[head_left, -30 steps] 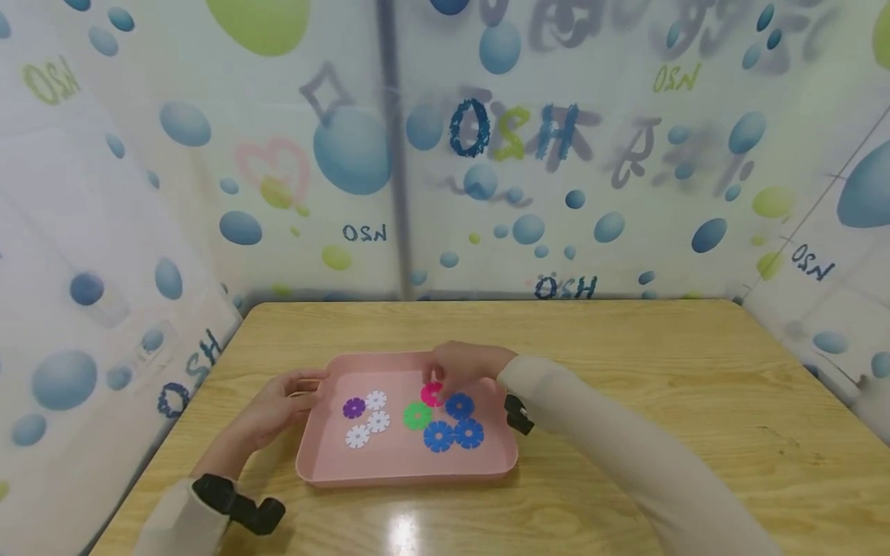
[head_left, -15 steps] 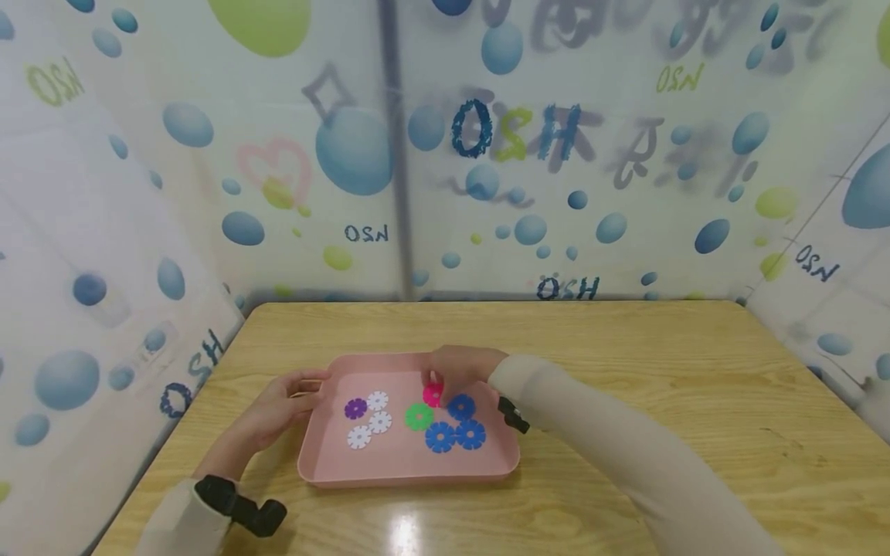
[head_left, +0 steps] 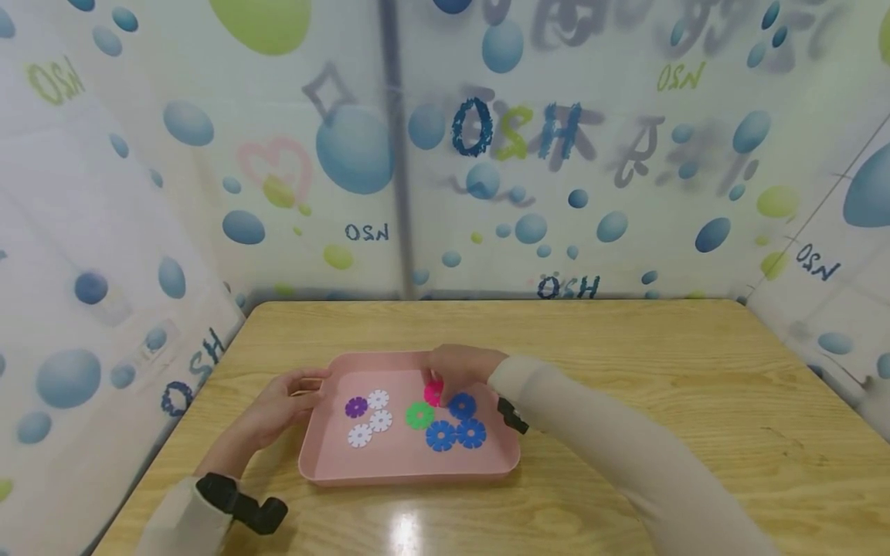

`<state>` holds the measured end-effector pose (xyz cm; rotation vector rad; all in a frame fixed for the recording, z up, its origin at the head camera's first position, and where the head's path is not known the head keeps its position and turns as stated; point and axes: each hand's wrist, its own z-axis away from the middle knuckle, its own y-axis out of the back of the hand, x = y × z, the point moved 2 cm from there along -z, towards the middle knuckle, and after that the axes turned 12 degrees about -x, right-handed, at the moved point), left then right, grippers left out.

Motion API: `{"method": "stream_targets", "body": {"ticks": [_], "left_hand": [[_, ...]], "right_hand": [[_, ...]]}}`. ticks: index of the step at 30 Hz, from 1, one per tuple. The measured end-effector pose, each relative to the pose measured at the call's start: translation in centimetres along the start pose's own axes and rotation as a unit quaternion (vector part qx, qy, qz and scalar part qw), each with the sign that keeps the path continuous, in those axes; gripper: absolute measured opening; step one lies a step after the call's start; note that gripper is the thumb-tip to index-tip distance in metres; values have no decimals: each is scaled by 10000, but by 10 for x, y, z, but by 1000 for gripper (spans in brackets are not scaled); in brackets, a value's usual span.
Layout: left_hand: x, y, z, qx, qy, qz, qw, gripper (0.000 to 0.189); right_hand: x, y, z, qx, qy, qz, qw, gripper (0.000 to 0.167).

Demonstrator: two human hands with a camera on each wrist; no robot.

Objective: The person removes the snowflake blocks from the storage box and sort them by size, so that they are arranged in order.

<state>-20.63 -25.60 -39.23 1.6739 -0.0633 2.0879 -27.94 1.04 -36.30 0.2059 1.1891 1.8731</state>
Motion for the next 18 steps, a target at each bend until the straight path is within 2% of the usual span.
{"method": "stream_targets", "body": {"ticks": [7,18], "left_hand": [[0,0,1,13,16,-15,10000,44],[1,-1,1,26,-7,6,10000,42]], "right_hand": [[2,2,0,102,183,-141,9997,23],[9,6,1,347,888,-552,9939,15]]}}
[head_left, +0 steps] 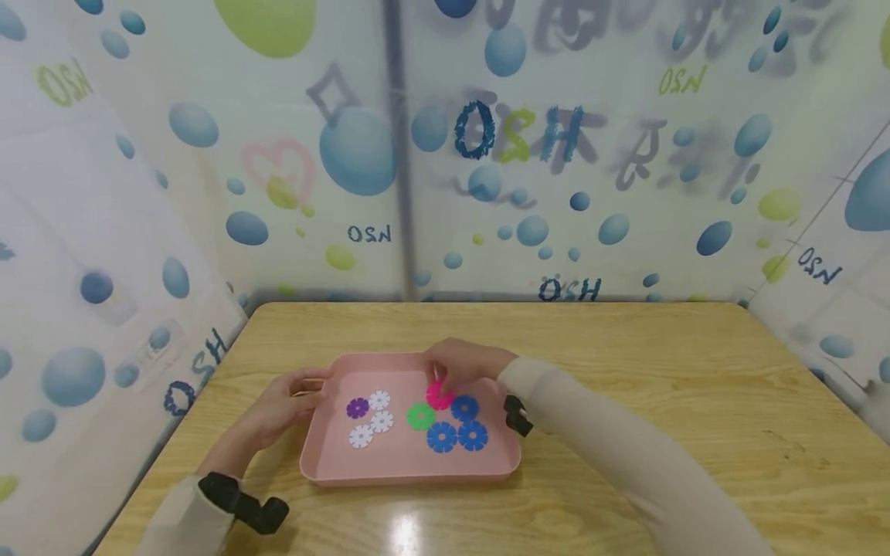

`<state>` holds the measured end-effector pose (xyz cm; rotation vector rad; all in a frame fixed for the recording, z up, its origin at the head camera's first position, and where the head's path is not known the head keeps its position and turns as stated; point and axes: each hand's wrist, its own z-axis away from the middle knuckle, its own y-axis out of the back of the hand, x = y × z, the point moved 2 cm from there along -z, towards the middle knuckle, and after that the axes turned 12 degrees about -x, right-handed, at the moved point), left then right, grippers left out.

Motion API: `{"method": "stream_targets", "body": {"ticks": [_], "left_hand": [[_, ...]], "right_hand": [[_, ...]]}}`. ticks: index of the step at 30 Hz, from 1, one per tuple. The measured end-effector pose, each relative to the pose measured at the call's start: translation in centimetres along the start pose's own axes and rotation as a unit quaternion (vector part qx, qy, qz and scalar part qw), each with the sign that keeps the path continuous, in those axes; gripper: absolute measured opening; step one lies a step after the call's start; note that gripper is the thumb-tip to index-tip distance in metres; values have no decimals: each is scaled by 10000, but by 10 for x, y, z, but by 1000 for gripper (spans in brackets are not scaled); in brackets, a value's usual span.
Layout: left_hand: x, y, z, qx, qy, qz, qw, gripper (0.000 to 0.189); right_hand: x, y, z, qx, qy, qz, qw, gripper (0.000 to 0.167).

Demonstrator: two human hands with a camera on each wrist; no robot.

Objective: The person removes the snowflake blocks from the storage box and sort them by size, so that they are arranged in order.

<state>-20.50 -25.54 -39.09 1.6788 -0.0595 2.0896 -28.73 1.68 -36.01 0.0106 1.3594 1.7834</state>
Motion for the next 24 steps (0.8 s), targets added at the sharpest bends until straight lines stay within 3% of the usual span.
{"method": "stream_targets", "body": {"ticks": [7,15,24], "left_hand": [[-1,0,0,-46,-81,-8,10000,43],[-1,-1,0,-9,-48,39,10000,42],[-2,-1,0,16,-21,79,10000,43]], "right_hand": [[5,4,12,129,161,-148,9997,13],[12,14,38,528,573,126,9969,12],[31,25,76,865,455,22,9952,11]]}}
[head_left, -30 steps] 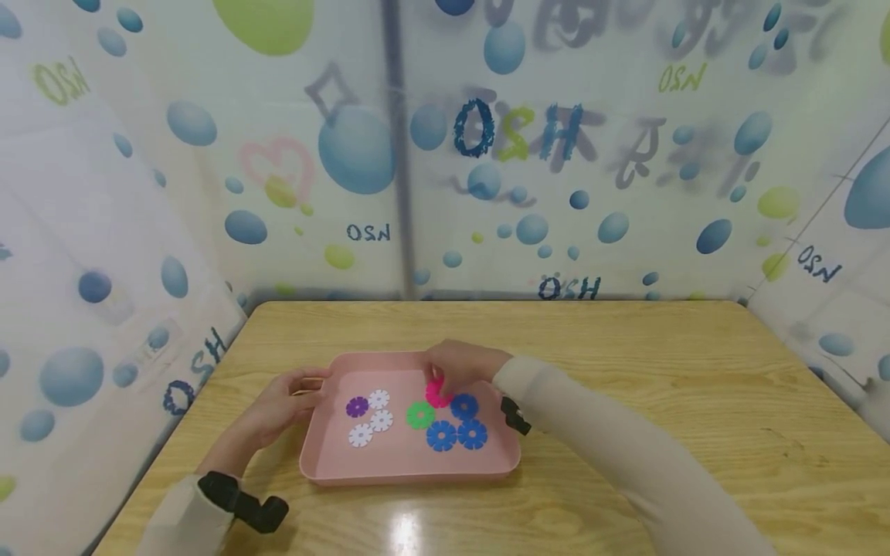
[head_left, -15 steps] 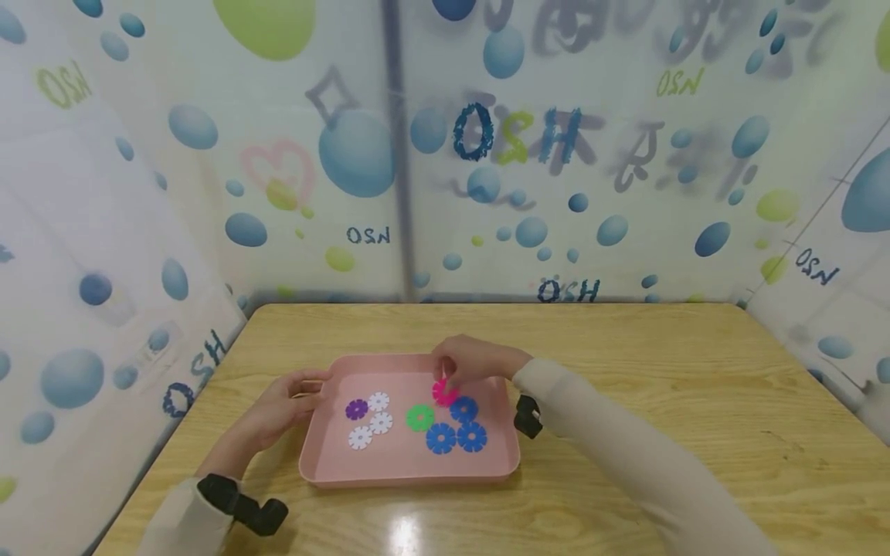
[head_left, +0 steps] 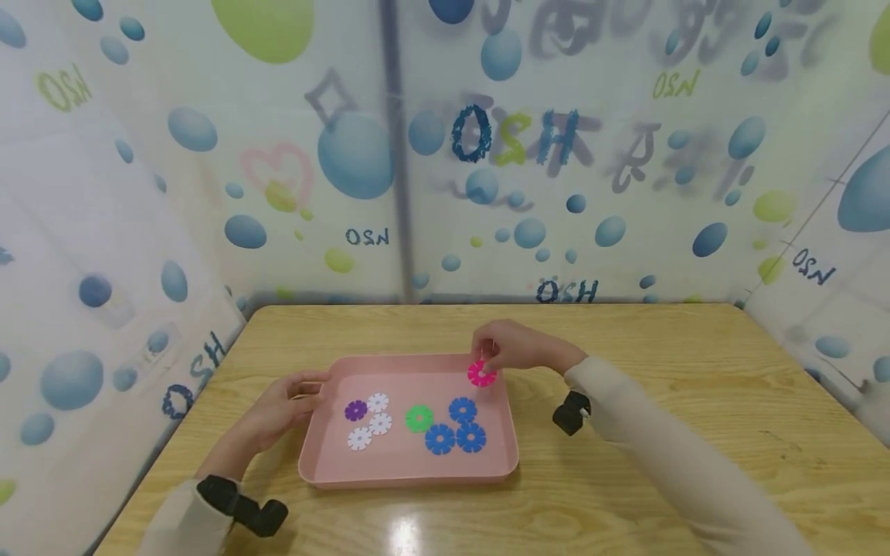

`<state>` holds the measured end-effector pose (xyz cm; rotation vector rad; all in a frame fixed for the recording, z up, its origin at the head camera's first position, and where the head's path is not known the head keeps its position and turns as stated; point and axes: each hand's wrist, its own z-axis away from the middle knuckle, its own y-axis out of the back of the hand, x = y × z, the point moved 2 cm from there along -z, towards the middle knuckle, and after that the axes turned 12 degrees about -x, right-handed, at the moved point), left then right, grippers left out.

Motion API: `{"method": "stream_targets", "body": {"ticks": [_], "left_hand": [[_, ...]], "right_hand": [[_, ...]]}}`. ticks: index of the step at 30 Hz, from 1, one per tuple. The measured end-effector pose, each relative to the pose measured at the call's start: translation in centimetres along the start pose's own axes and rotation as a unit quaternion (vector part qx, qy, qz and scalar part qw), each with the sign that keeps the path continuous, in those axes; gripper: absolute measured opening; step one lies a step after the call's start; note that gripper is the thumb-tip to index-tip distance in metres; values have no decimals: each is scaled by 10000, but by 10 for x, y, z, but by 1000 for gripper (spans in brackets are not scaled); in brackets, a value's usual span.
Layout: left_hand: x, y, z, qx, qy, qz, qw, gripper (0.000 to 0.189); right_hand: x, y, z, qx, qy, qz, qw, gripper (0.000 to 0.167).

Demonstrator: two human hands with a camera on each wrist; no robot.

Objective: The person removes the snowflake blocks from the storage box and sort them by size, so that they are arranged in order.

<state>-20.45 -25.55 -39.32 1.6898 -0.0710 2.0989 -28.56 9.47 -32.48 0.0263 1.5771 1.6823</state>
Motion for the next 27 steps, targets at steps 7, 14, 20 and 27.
{"method": "stream_targets", "body": {"ticks": [7,14,20,27], "left_hand": [[0,0,1,13,24,-15,10000,44],[-2,2,0,8,15,0,10000,45],[-3,1,-1,-24,-7,45,10000,45],[-2,0,-1,-2,27,59,10000,46]], "right_hand": [[21,6,27,371,-73,-281,9989,9],[49,-3,41,387,-404,-671,9962,9],[68,-18,44,225,-758,-940,9924,9],[76,-27,43,213,-875,-1153,9892,7]]}}
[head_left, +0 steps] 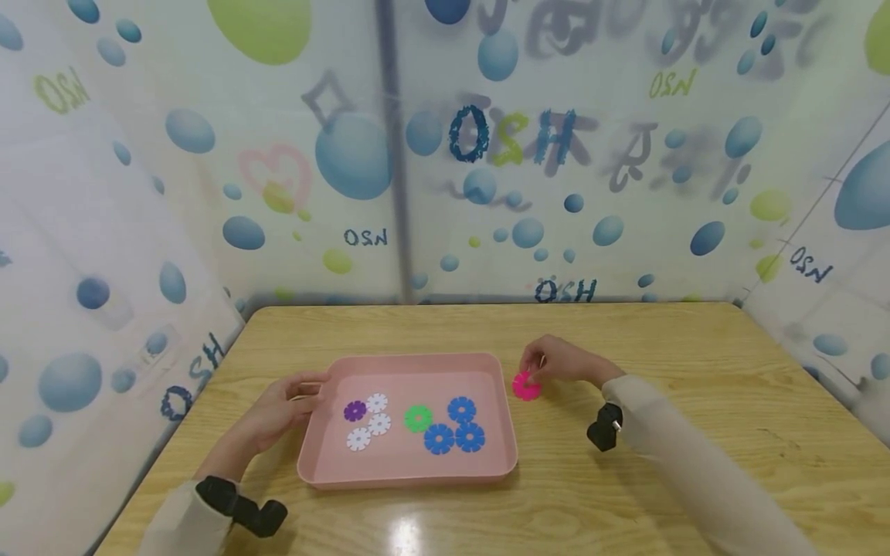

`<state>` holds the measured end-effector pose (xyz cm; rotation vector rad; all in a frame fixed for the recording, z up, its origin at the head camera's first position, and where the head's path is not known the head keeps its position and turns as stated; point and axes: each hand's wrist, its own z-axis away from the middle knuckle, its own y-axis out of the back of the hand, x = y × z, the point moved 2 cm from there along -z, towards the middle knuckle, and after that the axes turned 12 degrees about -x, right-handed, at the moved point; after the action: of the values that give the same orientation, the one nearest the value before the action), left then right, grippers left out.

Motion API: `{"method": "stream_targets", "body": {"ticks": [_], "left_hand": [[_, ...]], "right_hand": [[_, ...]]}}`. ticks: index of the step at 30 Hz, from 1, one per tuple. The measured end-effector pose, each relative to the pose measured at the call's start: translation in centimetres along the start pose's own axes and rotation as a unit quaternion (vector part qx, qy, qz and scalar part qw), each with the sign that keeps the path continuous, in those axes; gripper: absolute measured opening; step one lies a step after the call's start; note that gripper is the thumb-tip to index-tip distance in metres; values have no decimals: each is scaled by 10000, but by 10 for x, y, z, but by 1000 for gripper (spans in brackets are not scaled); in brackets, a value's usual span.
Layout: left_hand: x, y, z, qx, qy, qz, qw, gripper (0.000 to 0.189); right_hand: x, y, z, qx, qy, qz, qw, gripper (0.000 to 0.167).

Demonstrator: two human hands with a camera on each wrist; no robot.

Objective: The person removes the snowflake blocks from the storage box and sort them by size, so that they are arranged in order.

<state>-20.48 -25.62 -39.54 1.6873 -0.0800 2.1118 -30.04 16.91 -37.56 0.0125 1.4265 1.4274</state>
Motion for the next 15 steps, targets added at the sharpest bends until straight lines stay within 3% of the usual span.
{"method": "stream_targets", "body": {"ticks": [15], "left_hand": [[0,1,-1,-13,77,-9,10000,46]], "right_hand": [[8,-8,-2,-38,-277,-47,9996,7]]}}
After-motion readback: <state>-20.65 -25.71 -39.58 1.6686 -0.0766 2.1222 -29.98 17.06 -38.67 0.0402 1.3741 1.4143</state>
